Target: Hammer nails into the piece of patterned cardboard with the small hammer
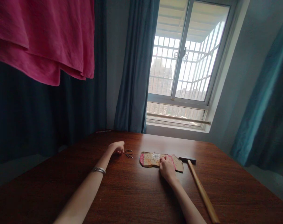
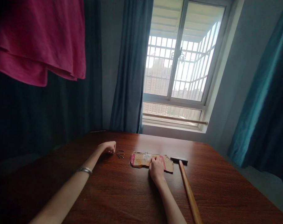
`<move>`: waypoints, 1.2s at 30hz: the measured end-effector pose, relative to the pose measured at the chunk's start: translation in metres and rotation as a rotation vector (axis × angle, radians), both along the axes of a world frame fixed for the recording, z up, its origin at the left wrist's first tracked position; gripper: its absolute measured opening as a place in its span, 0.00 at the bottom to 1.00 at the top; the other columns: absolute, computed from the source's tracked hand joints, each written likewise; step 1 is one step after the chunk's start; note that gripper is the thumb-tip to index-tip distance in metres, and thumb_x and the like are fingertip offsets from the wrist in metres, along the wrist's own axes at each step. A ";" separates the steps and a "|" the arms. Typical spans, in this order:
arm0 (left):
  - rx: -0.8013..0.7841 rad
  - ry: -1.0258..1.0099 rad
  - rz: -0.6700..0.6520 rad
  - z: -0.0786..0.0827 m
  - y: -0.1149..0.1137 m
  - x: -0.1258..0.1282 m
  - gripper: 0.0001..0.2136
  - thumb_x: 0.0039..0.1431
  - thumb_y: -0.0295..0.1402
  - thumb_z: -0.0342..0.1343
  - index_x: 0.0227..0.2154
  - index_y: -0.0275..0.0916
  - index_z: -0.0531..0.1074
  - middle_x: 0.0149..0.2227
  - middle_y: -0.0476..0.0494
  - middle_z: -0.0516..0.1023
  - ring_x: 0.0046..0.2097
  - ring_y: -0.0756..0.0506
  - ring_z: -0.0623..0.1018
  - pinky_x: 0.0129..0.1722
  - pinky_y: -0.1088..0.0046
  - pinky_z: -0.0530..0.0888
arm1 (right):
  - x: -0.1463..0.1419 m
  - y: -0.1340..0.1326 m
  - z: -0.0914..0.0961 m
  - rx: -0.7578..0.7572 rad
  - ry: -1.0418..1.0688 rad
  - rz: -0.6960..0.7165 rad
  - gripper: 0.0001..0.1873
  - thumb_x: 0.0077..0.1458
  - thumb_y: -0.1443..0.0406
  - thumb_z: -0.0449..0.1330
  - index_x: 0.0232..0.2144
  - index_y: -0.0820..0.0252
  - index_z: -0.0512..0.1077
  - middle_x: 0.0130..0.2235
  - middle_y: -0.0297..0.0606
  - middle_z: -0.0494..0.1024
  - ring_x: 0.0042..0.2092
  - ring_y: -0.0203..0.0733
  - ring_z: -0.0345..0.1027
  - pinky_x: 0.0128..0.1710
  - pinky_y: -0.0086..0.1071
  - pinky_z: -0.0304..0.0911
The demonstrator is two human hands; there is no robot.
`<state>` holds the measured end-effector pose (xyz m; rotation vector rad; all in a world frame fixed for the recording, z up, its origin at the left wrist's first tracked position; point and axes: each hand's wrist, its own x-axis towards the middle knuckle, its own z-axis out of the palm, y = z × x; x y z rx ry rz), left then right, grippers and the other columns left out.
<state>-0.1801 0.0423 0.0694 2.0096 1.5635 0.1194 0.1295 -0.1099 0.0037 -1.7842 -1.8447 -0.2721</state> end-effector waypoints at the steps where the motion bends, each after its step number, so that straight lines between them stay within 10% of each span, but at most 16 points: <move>1: -0.018 0.016 -0.014 -0.001 0.002 -0.001 0.10 0.26 0.30 0.63 0.10 0.32 0.66 0.10 0.48 0.65 0.16 0.52 0.63 0.18 0.76 0.61 | 0.000 0.000 -0.001 0.005 0.004 0.001 0.12 0.51 0.70 0.48 0.32 0.62 0.71 0.37 0.46 0.70 0.40 0.44 0.62 0.41 0.32 0.54; 7: -0.024 0.033 -0.104 0.010 0.008 0.000 0.06 0.29 0.29 0.59 0.12 0.32 0.69 0.12 0.49 0.66 0.19 0.51 0.65 0.20 0.77 0.60 | 0.001 -0.001 0.003 0.073 0.096 0.018 0.13 0.50 0.71 0.49 0.34 0.60 0.72 0.36 0.44 0.70 0.39 0.44 0.63 0.40 0.32 0.56; 14: 0.138 -0.507 -0.281 0.037 -0.013 0.049 0.12 0.39 0.36 0.57 0.25 0.32 0.74 0.20 0.49 0.71 0.22 0.53 0.67 0.22 0.79 0.62 | -0.008 -0.002 0.017 0.252 0.505 0.207 0.14 0.52 0.67 0.48 0.37 0.59 0.72 0.36 0.41 0.71 0.37 0.40 0.66 0.35 0.30 0.62; 25: 0.088 -0.686 -0.409 -0.009 -0.056 0.142 0.16 0.43 0.41 0.58 0.28 0.31 0.75 0.19 0.49 0.70 0.22 0.53 0.67 0.21 0.79 0.61 | -0.008 0.005 0.013 0.113 1.114 0.286 0.22 0.47 0.53 0.56 0.37 0.65 0.74 0.27 0.41 0.75 0.29 0.42 0.68 0.22 0.30 0.65; 36: 0.128 -0.653 -0.514 -0.028 -0.056 0.153 0.12 0.45 0.38 0.57 0.28 0.33 0.75 0.23 0.48 0.73 0.26 0.51 0.70 0.25 0.79 0.64 | -0.008 0.006 0.012 0.124 0.961 0.268 0.22 0.46 0.51 0.55 0.32 0.63 0.75 0.28 0.41 0.77 0.29 0.42 0.70 0.22 0.29 0.64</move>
